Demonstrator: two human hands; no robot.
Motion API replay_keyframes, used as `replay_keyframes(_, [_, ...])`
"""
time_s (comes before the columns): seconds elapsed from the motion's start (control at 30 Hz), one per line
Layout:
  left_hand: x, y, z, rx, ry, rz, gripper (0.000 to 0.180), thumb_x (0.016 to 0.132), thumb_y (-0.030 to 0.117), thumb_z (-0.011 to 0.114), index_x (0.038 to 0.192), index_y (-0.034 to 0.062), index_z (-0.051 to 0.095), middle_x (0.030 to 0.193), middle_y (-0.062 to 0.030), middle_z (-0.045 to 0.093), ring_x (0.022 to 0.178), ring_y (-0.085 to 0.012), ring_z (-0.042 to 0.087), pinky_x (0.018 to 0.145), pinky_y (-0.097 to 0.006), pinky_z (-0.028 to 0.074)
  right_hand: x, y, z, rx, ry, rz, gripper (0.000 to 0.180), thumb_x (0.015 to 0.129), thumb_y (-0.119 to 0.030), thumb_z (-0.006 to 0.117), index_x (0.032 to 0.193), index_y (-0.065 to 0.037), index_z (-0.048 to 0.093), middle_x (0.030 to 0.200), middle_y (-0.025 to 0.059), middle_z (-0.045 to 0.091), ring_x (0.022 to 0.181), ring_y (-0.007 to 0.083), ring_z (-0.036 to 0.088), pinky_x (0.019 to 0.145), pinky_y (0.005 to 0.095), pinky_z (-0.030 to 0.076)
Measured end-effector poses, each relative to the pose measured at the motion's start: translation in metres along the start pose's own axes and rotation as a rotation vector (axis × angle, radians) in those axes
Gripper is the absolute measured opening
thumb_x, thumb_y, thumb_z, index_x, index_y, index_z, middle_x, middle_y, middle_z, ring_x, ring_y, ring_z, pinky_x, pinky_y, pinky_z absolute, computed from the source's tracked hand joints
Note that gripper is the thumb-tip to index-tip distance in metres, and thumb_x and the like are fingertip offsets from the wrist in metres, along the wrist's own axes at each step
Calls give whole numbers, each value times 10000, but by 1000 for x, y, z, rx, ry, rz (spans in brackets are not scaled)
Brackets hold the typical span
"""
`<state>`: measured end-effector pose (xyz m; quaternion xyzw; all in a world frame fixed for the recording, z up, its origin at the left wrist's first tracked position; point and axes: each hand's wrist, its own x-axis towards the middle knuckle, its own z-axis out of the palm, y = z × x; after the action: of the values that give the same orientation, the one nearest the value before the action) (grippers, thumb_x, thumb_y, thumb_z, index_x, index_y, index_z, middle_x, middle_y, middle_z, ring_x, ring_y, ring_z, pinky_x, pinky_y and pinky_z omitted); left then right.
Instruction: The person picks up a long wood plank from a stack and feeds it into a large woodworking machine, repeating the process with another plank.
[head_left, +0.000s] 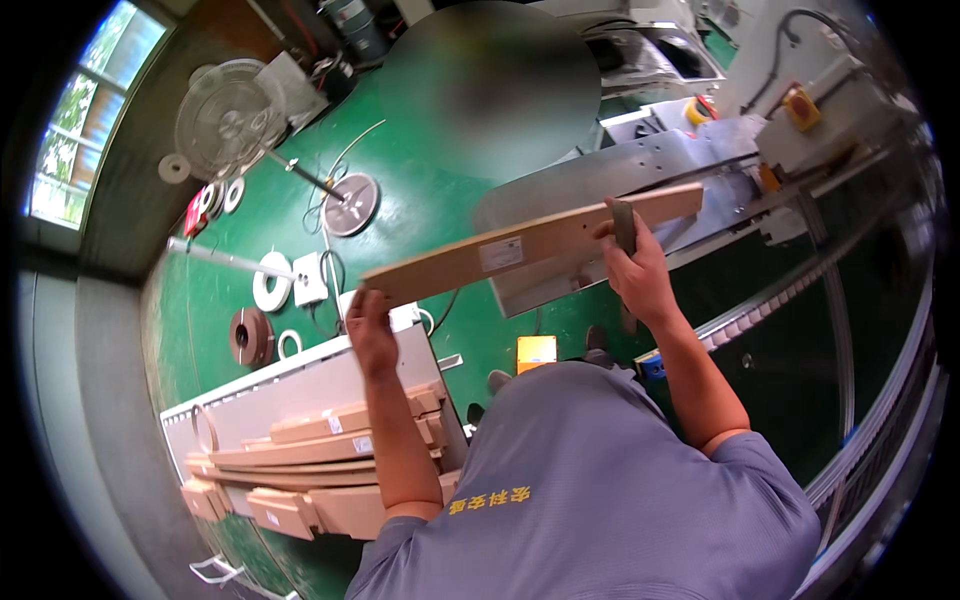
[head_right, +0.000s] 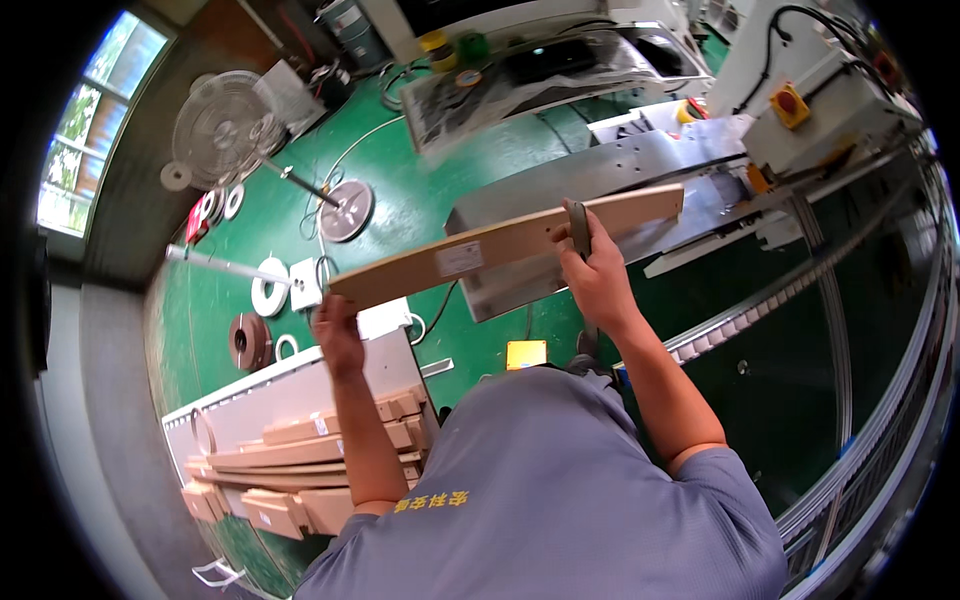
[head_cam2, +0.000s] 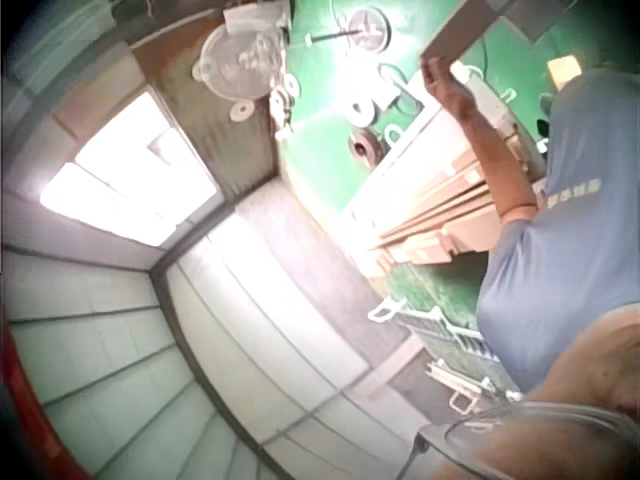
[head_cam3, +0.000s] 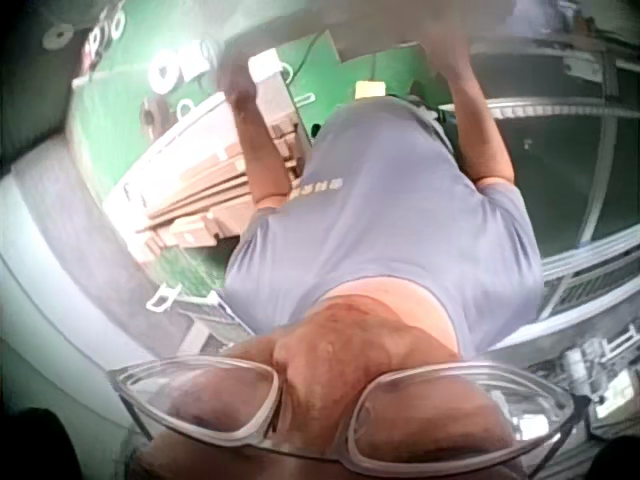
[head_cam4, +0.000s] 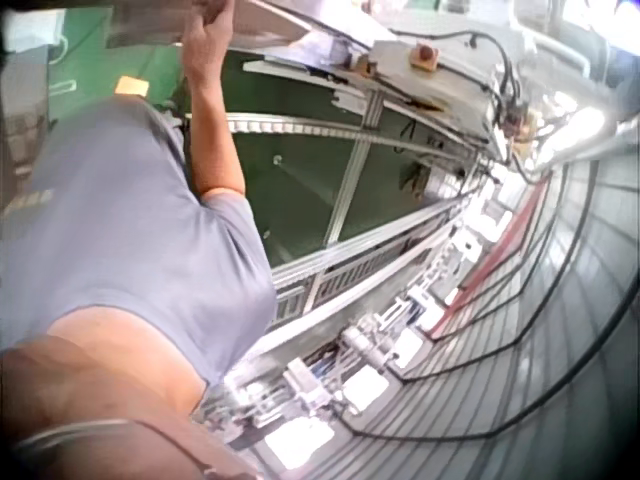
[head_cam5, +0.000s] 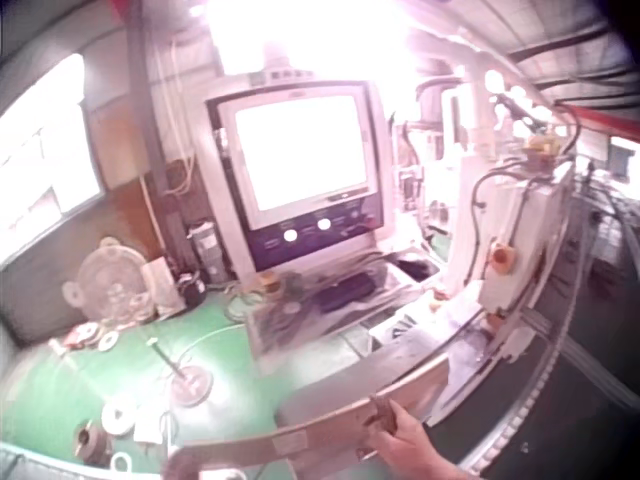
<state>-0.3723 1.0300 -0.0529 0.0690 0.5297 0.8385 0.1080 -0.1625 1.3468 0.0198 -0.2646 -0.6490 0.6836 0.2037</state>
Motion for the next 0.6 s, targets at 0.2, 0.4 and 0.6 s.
replay_keyframes(0.2, [-69, 137, 88, -84, 135, 615, 407, 1000, 435, 403, 1130, 57, 483, 1053, -35, 500, 857, -135, 510, 725, -276, 464, -36, -51, 65, -126, -406, -257, 602, 882, 66, 450, 1459, -61, 337, 1209, 80, 585, 772, 77, 518, 717, 233, 463])
replay_keyframes(0.4, [-113, 176, 75, -111, 82, 727, 426, 1005, 504, 367, 958, 85, 425, 906, -22, 342, 670, -107, 382, 573, -257, 384, -65, -97, 104, -257, -767, -515, 660, 814, 115, 462, 1447, -17, 331, 1295, 212, 539, 1147, 366, 574, 954, 393, 469])
replay_keyframes(0.6, [-123, 138, 97, 807, 100, 875, 470, 909, 487, 553, 935, 19, 519, 841, -70, 466, 825, -182, 473, 719, -304, 416, -68, -93, 131, -224, -844, -544, 697, 790, 106, 487, 1451, -53, 334, 1271, 237, 532, 1085, 424, 577, 886, 435, 497])
